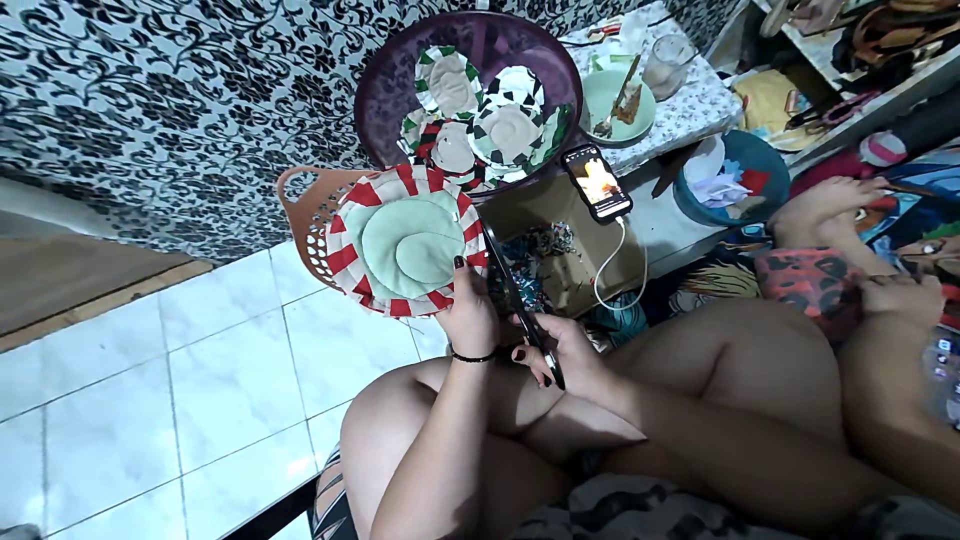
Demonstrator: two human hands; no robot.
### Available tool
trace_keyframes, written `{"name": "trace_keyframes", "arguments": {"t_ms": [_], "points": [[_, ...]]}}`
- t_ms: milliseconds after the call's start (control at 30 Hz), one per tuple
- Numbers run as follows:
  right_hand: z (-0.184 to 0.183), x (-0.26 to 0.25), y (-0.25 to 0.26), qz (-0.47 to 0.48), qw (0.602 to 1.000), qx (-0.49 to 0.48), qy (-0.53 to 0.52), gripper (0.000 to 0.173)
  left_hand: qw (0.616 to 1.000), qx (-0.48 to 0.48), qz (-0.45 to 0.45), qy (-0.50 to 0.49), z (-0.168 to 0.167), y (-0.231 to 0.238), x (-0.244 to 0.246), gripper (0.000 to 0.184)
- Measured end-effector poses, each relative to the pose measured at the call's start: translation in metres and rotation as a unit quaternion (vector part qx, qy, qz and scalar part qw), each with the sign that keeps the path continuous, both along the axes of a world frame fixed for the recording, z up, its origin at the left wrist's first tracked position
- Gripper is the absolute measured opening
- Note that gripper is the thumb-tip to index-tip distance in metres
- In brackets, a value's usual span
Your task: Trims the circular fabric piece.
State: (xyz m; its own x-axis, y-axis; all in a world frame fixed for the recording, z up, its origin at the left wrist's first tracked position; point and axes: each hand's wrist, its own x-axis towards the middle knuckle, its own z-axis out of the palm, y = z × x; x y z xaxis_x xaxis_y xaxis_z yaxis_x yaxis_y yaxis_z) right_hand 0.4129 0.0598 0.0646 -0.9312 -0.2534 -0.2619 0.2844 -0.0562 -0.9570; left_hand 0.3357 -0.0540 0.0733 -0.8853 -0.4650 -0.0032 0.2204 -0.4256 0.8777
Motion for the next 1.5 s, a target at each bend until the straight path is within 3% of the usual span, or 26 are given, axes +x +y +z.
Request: {"name": "trace_keyframes", "arguments": {"t_ms": [100,233,1067,1500], "points": [[-0.007,0.000,0.001,0.027,0.999,-0.002,0.033,0.065,1.000,-0.002,-0.011,0.000,0.001,0.001,0.001,0.018],[-0.004,-0.003,0.004,0.030,0.999,0.007,0.042,0.066,1.000,0.006,-0.016,0.000,0.003,0.002,0.003,0.019],[0.013,-0.013,0.011,-0.026,0.999,-0.007,-0.034,0.053,0.998,-0.008,-0.065,-0.001,0.001,-0.003,0.005,0.027],[0.010,-0.011,0.010,-0.058,0.998,-0.004,-0.010,0.041,0.996,0.049,-0.076,-0.008,0.007,-0.007,0.001,0.032]]}}
